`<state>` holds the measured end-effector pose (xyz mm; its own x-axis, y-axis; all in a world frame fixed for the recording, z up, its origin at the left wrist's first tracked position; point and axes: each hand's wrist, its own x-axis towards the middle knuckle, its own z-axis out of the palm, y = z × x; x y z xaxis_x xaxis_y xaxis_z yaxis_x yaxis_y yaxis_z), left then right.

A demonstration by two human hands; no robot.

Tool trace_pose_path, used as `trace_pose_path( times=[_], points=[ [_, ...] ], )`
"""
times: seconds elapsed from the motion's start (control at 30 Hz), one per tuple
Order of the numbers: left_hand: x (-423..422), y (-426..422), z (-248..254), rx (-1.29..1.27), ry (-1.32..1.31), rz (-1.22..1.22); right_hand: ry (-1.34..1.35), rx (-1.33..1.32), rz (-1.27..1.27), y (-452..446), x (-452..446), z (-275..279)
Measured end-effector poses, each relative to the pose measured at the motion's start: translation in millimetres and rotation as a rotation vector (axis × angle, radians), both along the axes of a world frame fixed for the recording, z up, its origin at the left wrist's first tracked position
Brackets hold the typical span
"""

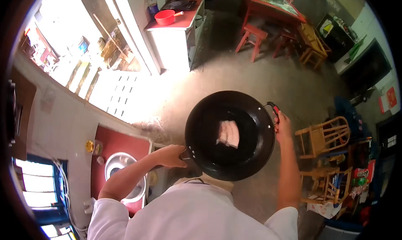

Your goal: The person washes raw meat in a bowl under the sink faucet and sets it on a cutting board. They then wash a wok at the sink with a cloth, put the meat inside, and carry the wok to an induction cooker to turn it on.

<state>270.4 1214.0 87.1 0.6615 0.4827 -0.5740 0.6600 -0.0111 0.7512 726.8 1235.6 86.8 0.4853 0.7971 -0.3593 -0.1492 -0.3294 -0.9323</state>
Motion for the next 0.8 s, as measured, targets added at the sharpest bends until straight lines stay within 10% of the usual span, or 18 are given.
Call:
trace_pose_path(
  times=[0.8],
  points=[
    [58.4,586.6,7.8,0.174,0.036,0.155,-0.007,0.038,0.132,662.0,45.8,9.6]
  ],
)
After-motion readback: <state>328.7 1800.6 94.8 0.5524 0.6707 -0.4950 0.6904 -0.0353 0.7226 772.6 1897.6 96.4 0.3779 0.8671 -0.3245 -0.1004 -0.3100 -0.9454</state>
